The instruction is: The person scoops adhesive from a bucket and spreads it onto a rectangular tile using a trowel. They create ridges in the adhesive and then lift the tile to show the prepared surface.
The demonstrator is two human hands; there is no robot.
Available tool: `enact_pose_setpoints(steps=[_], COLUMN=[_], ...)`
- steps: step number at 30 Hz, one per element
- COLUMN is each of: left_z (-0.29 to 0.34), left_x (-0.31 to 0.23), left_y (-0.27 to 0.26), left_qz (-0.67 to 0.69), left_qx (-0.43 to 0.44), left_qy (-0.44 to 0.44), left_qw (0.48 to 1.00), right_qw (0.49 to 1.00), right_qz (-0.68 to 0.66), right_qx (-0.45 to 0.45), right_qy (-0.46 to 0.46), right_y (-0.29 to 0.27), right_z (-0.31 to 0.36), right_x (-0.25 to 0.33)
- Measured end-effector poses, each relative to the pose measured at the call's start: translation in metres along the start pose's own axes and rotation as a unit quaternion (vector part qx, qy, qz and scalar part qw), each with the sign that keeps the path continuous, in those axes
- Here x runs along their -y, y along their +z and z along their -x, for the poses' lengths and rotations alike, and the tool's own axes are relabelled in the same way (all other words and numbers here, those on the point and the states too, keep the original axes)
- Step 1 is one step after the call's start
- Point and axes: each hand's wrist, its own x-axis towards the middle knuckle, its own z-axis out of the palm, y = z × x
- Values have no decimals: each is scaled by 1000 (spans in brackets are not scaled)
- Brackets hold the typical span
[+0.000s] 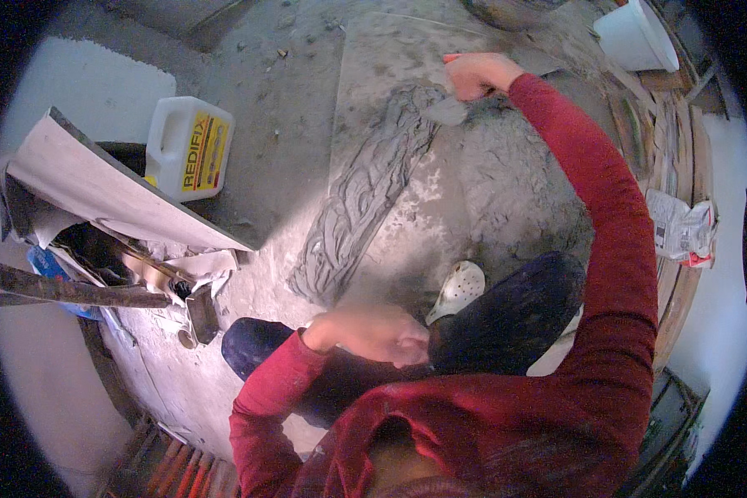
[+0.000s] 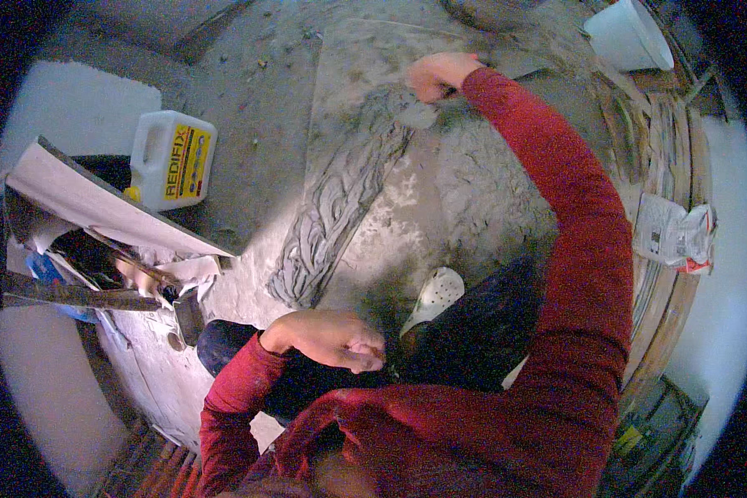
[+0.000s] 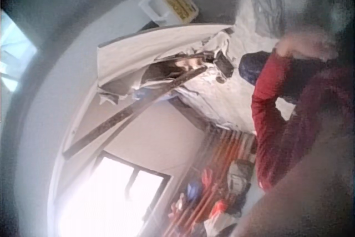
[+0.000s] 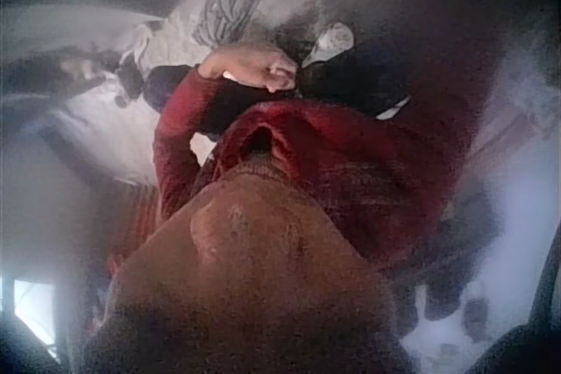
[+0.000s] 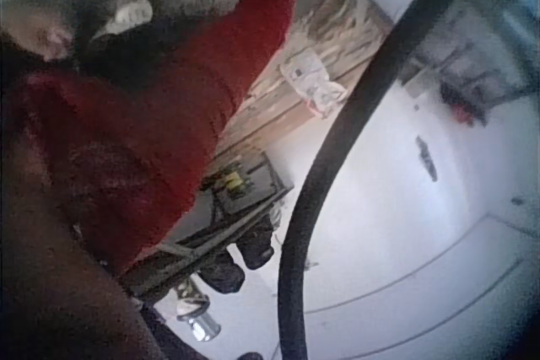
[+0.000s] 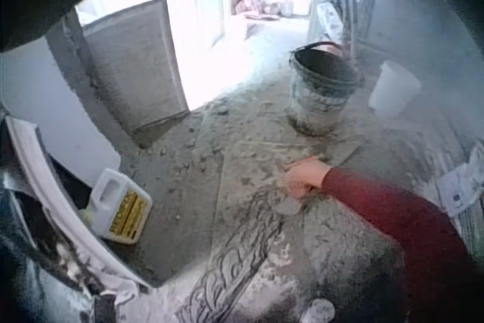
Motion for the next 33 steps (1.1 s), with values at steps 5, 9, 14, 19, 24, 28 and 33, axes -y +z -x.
enact_pose_setpoints(steps=[5,9,14,19,24,28,33], left_z=[9,-2,-4,-3,-9,-1,-3], left_x=[7,9,8,15,7,10,15], left_y=[8,0,5,5,4,9,3], left_qz=[33,17,23,-3,-22,-20,-11], left_qx=[-25,-27,-14,-14,-6,13,17], left_qy=[-2,4,-13,0,5,-42,-9], left_qw=[999,999,1000,1000,1000,999,1000], right_qw=[996,996,991,996,981,983,985], right_qz=[75,-3,41,-33,-45,-36,-69], right_qx=[-15,-12,-75,-33,-33,-55,-49], right_qy=[43,86,103,78,186,174,152], right_y=[-57,-59,-53,-45,-39,-49,-33], right_z=[10,27,49,56,86,102,90], right_x=[76,87,50,99,40,51,75])
